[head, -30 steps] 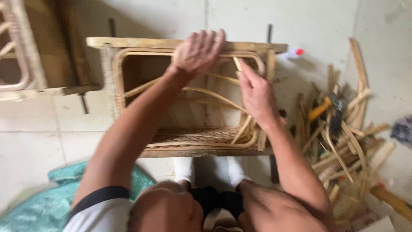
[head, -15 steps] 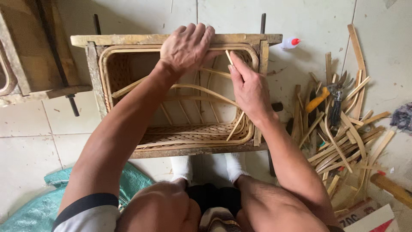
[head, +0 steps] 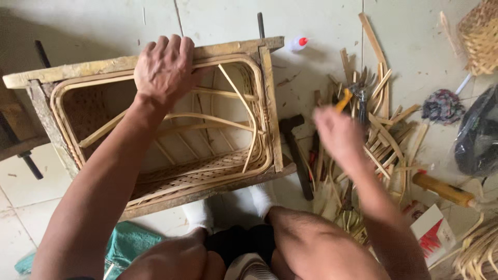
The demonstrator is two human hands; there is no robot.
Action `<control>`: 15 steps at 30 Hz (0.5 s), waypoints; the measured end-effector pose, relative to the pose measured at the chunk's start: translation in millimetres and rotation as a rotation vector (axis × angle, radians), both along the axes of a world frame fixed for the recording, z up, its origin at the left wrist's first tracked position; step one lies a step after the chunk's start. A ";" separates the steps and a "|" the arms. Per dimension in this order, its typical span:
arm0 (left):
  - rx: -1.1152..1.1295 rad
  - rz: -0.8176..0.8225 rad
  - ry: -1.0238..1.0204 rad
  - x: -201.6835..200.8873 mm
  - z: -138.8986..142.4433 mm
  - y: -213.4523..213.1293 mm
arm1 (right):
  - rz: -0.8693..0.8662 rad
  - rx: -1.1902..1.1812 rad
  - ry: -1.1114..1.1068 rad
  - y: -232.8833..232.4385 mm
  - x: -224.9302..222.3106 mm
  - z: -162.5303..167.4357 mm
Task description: The person assembles a rectangular basket frame by inserting curved bamboo strips into a wooden mold. They use a hammer to tap the strips into place, pliers to trim excess material, and a glue bottle to secure the joints. The person works methodically around the frame, adding multiple strips and securing them.
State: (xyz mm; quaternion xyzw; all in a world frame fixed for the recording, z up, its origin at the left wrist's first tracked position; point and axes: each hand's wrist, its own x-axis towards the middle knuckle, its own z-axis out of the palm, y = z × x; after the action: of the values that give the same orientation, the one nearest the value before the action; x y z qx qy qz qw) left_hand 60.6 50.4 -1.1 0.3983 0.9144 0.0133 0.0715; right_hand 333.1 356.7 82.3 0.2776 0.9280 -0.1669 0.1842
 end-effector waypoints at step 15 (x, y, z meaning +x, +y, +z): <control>0.000 -0.034 -0.040 -10.3 -2.2 6.9 | 0.123 0.179 0.173 -13.2 94.3 -138.2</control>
State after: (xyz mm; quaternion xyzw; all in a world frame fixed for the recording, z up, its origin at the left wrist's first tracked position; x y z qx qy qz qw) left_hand 50.2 57.3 -3.3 0.4135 0.9058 0.0203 0.0899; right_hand 427.4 343.6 -55.9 0.2201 0.9669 -0.0950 0.0877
